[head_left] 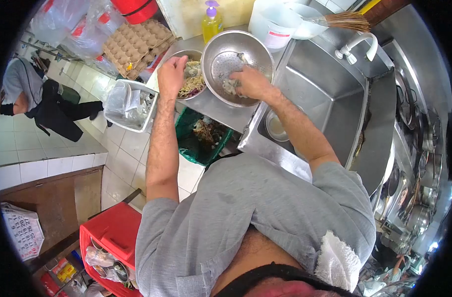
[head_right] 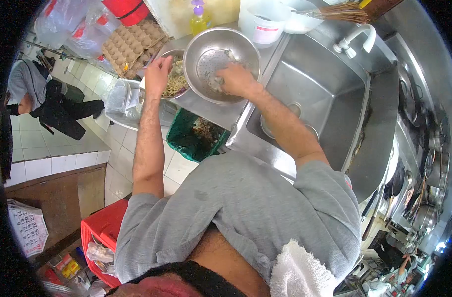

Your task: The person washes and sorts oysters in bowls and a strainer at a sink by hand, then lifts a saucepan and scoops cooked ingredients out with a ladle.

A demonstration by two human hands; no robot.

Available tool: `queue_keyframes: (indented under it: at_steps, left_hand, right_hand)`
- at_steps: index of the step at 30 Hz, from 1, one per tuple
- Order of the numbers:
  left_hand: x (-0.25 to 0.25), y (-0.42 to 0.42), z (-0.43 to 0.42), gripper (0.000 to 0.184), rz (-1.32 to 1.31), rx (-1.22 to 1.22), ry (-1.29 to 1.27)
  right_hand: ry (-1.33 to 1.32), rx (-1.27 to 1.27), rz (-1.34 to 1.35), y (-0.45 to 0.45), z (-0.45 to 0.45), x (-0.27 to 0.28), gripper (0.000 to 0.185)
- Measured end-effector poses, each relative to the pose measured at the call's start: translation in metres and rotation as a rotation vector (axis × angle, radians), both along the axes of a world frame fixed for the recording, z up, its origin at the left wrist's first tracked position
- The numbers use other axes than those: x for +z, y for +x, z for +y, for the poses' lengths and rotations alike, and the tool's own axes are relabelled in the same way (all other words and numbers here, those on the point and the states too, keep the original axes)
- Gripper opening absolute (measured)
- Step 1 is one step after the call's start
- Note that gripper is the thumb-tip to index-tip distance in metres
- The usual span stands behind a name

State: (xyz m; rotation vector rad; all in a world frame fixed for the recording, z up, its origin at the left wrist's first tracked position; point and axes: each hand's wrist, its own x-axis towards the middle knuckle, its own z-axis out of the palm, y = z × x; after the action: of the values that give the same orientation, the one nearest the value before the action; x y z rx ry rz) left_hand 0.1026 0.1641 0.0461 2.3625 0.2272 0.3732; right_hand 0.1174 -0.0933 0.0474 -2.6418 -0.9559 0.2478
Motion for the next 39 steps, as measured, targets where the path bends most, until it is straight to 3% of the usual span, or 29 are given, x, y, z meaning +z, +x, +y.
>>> queue_keyframes:
  at_steps: [2, 4, 5, 7, 8, 10, 11, 13, 17, 23, 27, 32, 36, 39]
  left_hand:
    - [-0.008, 0.005, -0.002, 0.027, 0.064, -0.012, 0.070]
    - [-0.011, 0.006, -0.005, 0.030, -0.216, -0.055, 0.367]
    - [-0.012, 0.007, -0.004, 0.030, -0.218, -0.054, 0.368]
    - [0.014, -0.001, -0.017, 0.032, -0.365, 0.064, 0.414]
    - [0.027, -0.005, -0.025, 0.032, -0.363, 0.065, 0.415]
    - [0.055, -0.012, -0.048, 0.037, -0.461, -0.126, 0.041]
    - [0.066, -0.018, -0.063, 0.037, -0.461, -0.124, 0.040]
    - [0.081, -0.026, -0.092, 0.039, -0.164, -0.331, -0.396]
    - [0.063, -0.006, -0.110, 0.038, -0.139, -0.408, -0.597]
    - [0.071, -0.005, -0.111, 0.030, -0.081, -0.289, -0.537]
    - [0.059, 0.000, -0.093, 0.024, -0.213, -0.180, -0.732]
    - [0.056, -0.007, -0.047, 0.026, -0.348, -0.073, -0.862]
    - [0.040, -0.016, -0.015, 0.025, -0.208, -0.005, -0.807]
    - [0.019, -0.016, 0.004, 0.025, -0.187, -0.002, -0.713]
  right_hand:
    - [0.038, -0.054, -0.067, 0.004, -0.003, -0.018, 0.031]
    - [0.044, 0.012, -0.118, 0.017, -0.006, -0.021, 0.030]
    - [0.045, 0.012, -0.121, 0.022, -0.011, -0.022, 0.030]
    - [0.372, -0.169, 0.068, 0.026, -0.018, -0.005, 0.023]
    - [0.372, -0.168, 0.070, 0.031, -0.022, 0.002, 0.023]
    - [0.668, -0.301, 0.509, 0.040, -0.026, 0.020, 0.016]
    - [0.722, -0.286, 0.513, 0.039, -0.024, 0.035, 0.016]
    - [0.806, -0.286, 0.566, 0.039, -0.017, 0.057, 0.016]
    - [0.963, -0.221, 0.615, 0.036, -0.005, 0.076, 0.022]
    - [0.923, -0.194, 0.591, 0.036, -0.002, 0.077, 0.022]
    - [0.969, -0.109, 0.555, 0.034, 0.016, 0.084, 0.023]
    - [0.747, -0.100, 0.424, 0.039, 0.067, 0.115, 0.023]
    - [0.814, 0.031, 0.246, 0.056, 0.115, 0.084, 0.022]
    - [0.703, 0.147, 0.124, 0.062, 0.132, 0.072, 0.022]
